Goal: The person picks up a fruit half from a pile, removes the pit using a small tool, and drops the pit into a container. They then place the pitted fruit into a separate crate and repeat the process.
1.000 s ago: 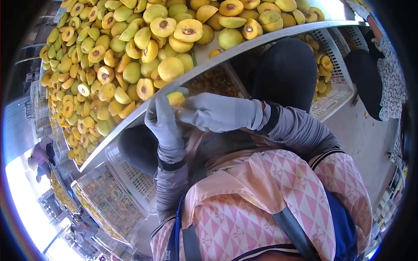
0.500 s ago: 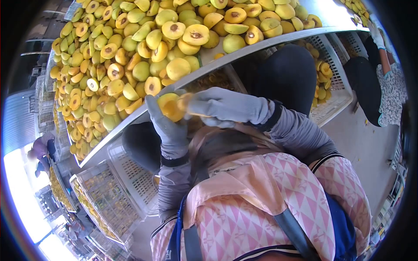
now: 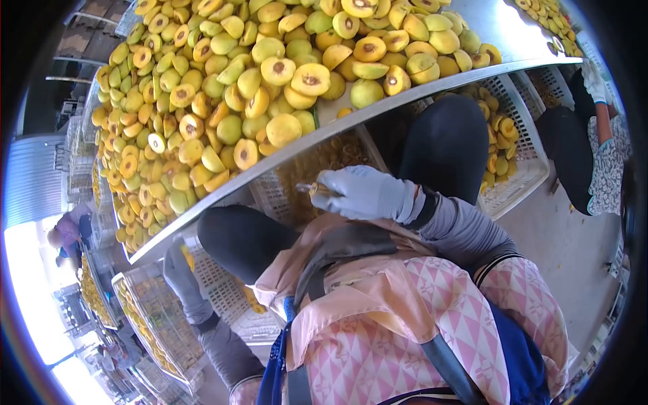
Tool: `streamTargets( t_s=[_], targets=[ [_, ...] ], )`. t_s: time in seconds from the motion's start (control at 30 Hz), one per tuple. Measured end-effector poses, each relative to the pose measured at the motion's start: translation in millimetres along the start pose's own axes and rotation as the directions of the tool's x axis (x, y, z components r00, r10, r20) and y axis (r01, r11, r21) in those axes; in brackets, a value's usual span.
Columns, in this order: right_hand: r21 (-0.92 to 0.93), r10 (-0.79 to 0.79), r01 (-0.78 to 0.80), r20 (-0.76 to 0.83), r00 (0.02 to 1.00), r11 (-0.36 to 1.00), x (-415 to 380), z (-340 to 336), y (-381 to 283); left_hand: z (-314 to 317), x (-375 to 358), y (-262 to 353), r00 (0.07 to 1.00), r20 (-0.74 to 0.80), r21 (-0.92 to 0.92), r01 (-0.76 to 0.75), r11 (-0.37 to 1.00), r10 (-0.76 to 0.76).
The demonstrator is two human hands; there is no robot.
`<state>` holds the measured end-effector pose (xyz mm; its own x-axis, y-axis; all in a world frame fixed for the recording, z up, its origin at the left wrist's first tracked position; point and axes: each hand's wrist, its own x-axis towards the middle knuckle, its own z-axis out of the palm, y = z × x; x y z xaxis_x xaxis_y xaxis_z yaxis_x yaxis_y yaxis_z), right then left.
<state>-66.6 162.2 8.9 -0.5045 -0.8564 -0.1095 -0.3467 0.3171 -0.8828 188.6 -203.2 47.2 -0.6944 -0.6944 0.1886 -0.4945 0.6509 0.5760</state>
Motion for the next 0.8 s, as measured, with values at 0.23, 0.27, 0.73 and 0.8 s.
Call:
streamTargets(
  t_s=[0.23,0.27,0.73,0.8],
  targets=[
    [0.058,0.019,-0.016,-0.053,0.998,0.998,3.1,-6.7,-3.9,95.5,71.6,125.1,0.865,0.024,0.038,-0.502,0.864,0.501],
    [0.035,-0.06,0.064,-0.113,0.992,0.997,4.2,-4.9,3.4,118.0,80.1,157.7,0.862,0.029,-0.058,-0.505,0.861,0.507],
    [-0.344,-0.394,0.242,-0.498,0.773,0.907,24.3,-22.6,25.5,207.1,114.4,261.8,0.902,0.359,-0.38,-0.093,0.92,0.239],
    [-0.073,-0.272,0.287,-0.6,0.752,0.955,30.3,-29.6,17.6,181.5,86.4,265.2,0.874,0.458,-0.484,0.091,0.871,0.164]
  ],
)
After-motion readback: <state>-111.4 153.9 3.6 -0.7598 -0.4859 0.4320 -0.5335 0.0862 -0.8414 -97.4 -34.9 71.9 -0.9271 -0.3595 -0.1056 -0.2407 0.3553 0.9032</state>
